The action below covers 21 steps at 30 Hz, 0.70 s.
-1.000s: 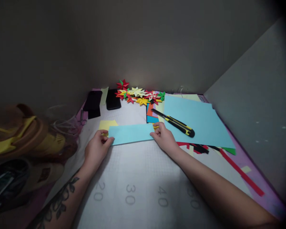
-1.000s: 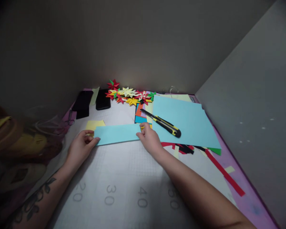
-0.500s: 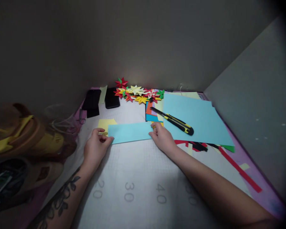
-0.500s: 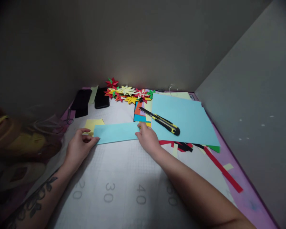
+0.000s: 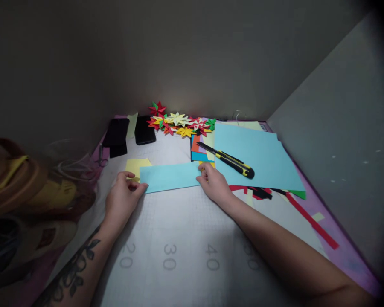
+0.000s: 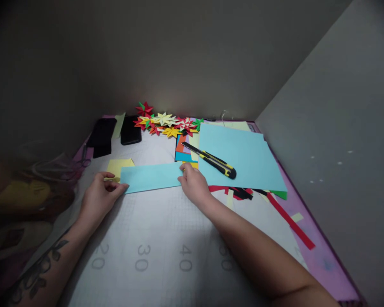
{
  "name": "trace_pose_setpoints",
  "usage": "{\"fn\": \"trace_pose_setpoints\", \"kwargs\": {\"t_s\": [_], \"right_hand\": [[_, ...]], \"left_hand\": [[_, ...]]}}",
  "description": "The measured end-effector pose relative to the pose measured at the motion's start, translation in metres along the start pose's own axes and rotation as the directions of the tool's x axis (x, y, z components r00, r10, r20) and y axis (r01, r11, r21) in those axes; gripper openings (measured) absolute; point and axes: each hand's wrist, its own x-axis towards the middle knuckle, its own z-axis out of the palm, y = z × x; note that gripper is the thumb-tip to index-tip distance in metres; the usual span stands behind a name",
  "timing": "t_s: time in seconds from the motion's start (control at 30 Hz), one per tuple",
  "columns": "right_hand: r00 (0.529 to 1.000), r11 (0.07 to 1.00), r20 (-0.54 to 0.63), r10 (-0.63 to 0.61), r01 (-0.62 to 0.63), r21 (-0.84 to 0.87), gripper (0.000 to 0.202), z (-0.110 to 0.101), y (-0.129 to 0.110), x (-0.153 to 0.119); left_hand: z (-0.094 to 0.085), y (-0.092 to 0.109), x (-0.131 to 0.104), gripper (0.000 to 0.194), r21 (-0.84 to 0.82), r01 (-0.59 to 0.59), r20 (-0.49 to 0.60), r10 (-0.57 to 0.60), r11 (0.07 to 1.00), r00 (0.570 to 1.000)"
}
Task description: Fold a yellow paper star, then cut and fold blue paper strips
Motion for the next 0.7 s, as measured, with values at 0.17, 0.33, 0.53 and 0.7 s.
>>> {"fn": "trace_pose_setpoints", "kwargs": {"t_s": [0.17,0.33,0.53,0.7], "right_hand": [[1.0,1.0,-0.006,-0.012,0.012,-0.006,0.019,0.0009,0.0008,-0.0006],[1.0,0.999,0.001,-0.02,0.02,-0.03,0.019,0.0017,0.0008,-0.0008],[1.0,0.999,-0.002,-0.021,0.021,-0.049,0.02,0.0027,0.0022,-0.0022],[1.0,0.998,0.0,-0.031,0.031,-0.061,0.02,0.0028,0.0021,-0.0023]], "left_hand": [[0.0001,-0.0012,0.0007,0.043,0.002,-0.004,-0.007,0.004,1.0,1.0],[-0.0003,0.0001,0.0008,0.042,0.008,-0.001,-0.004,0.001,1.0,1.0],[0.0007,-0.0008,0.0003,0.04,-0.005,-0.014,-0.009,0.014,1.0,1.0],[-0.0007,-0.0017,0.0008,0.039,-0.037,-0.023,-0.017,0.022,0.999,1.0]]}}
